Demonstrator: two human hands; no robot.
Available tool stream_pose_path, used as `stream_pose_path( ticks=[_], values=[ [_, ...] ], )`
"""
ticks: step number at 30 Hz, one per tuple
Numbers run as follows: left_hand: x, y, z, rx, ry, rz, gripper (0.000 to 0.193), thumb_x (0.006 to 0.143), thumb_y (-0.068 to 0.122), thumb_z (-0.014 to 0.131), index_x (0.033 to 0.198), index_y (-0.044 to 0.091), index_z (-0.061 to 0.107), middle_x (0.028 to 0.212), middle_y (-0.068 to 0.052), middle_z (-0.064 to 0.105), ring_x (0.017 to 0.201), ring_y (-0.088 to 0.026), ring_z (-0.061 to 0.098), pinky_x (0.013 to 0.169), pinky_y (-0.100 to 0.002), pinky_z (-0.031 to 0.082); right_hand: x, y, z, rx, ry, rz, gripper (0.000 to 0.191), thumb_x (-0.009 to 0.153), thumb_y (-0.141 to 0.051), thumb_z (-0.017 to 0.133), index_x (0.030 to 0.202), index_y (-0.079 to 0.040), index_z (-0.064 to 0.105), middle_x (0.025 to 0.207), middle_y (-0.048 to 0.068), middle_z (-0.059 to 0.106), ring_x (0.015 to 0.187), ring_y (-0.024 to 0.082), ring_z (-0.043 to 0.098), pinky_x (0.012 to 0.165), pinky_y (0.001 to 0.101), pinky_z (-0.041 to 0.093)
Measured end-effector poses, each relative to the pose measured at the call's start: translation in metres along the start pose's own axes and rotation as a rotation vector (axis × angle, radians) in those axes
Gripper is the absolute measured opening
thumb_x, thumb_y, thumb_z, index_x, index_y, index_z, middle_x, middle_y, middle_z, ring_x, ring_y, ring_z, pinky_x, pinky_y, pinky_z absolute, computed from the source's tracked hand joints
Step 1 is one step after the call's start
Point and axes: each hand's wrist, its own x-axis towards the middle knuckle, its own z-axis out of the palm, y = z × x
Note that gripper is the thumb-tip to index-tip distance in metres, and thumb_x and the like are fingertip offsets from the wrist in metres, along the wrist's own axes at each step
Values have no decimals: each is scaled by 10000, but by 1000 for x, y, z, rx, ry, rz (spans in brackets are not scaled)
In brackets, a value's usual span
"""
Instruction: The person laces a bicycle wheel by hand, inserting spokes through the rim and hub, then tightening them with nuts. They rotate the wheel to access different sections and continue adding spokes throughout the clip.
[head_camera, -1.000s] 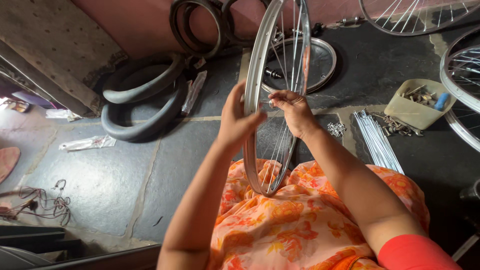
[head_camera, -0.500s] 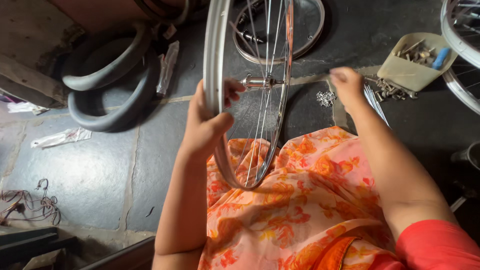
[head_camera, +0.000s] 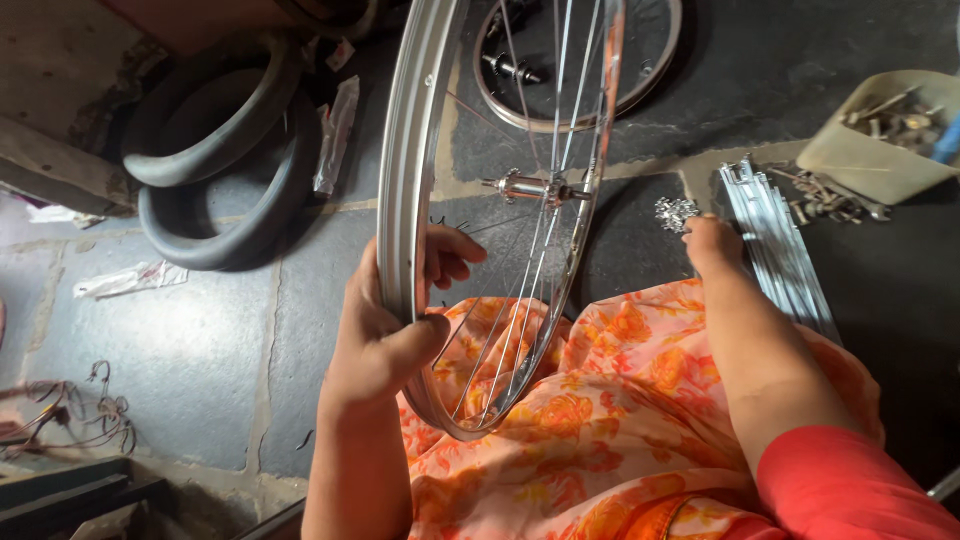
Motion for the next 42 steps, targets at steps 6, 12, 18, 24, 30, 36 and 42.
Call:
stream_pose_path(
  ticks=[6,12,18,24,30,36,42],
  values=[
    [0,-2,-7,-25,-44,-11,459,710,45,606,1156,25,495,1265,-220,642,1090,-198,554,1049,-350,451,7,3,19,-109,-37,-37,173,922,-275,728,1059,-174,760,1204,90,695,1142,338,659,884,490,534],
    [6,-9,-17,22,-72,14,448,710,69,605,1149,26,528,1230,-202,662,1041,-163,538,994,-314,448,12,-3,20,-67,47,0,228,1046,-262,585,1106,-70,692,1151,215,686,1032,410,659,852,514,505],
    [3,-8,-20,18,-94,-19,446,652,53,581,1096,33,546,1224,-157,661,1040,-162,543,959,-310,443,-12,-17,0,50,186,-30,181,925,-240,668,972,-79,733,952,178,733,908,400,702,811,487,566],
    [3,-9,-23,7,-95,23,405,631,26,568,1035,47,535,1167,-131,672,1015,-164,537,947,-310,447,-75,-49,-53,1049,208,-102,59,961,-62,614,969,-7,635,839,82,700,762,184,717,708,318,600],
    [18,-31,11,12,-32,65,468,709,-24,583,1174,30,573,1100,-85,667,974,-151,584,874,-297,508,-216,-100,-110,1387,-84,-464,162,1113,-179,543,1070,-28,583,1036,100,668,950,167,657,924,333,545],
    [22,-66,118,45,219,191,525,762,15,679,1268,48,542,984,-27,589,860,-124,583,745,-293,538,-295,-123,-159,1139,39,-924,129,1071,-195,579,1081,-76,627,1427,101,475,1271,195,528,1100,335,439],
    [-16,-65,123,148,-40,289,386,906,96,721,1256,34,571,1083,-45,588,1011,-143,602,902,-316,542,-299,-108,-145,1211,-10,-740,98,996,-145,666,1036,-65,705,1222,62,551,1039,165,588,905,288,487]
  ],
)
